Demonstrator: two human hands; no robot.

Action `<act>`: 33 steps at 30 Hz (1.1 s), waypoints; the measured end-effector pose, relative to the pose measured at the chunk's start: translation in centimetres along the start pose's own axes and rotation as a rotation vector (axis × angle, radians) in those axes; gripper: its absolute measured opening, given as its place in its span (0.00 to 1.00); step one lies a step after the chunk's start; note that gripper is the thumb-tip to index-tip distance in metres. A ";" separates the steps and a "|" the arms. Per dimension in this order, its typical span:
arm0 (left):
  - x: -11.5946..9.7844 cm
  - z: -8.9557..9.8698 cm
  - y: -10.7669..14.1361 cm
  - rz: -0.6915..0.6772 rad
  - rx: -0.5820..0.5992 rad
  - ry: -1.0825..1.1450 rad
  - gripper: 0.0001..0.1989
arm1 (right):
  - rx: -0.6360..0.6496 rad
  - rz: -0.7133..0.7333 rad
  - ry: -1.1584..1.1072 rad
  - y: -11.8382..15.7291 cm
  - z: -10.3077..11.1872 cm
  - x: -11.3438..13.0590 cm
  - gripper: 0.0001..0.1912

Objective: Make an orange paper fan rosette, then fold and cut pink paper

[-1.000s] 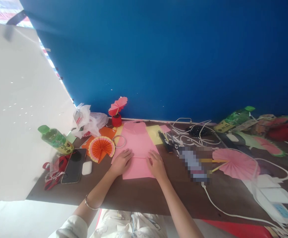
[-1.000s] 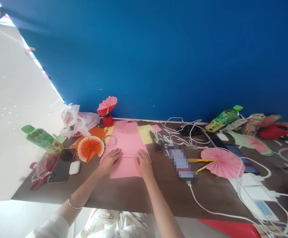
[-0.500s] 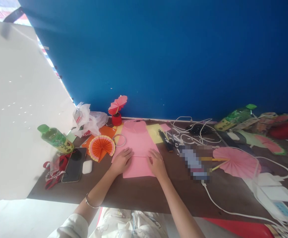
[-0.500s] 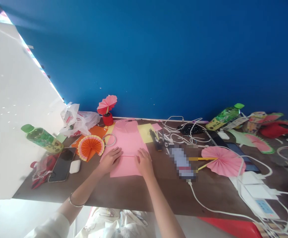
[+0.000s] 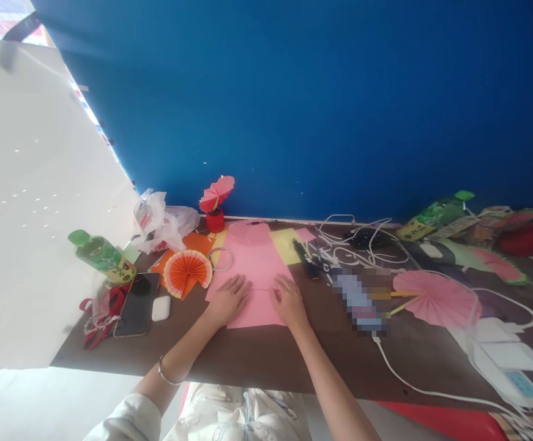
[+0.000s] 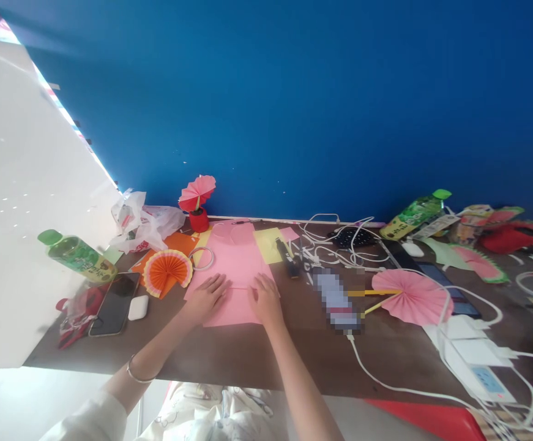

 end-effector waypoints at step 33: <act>-3.3 -2.4 -0.1 -0.019 0.122 0.010 0.28 | 0.158 0.158 0.050 1.8 -0.8 5.0 0.22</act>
Point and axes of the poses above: each hand's wrist, its own y-axis away from the middle knuckle, its own z-axis out of the back of the hand, x = y × z, the point moved 7 cm from there along -y, towards the middle knuckle, and after that the axes turned 1 degree about y, right-handed, at the moved point
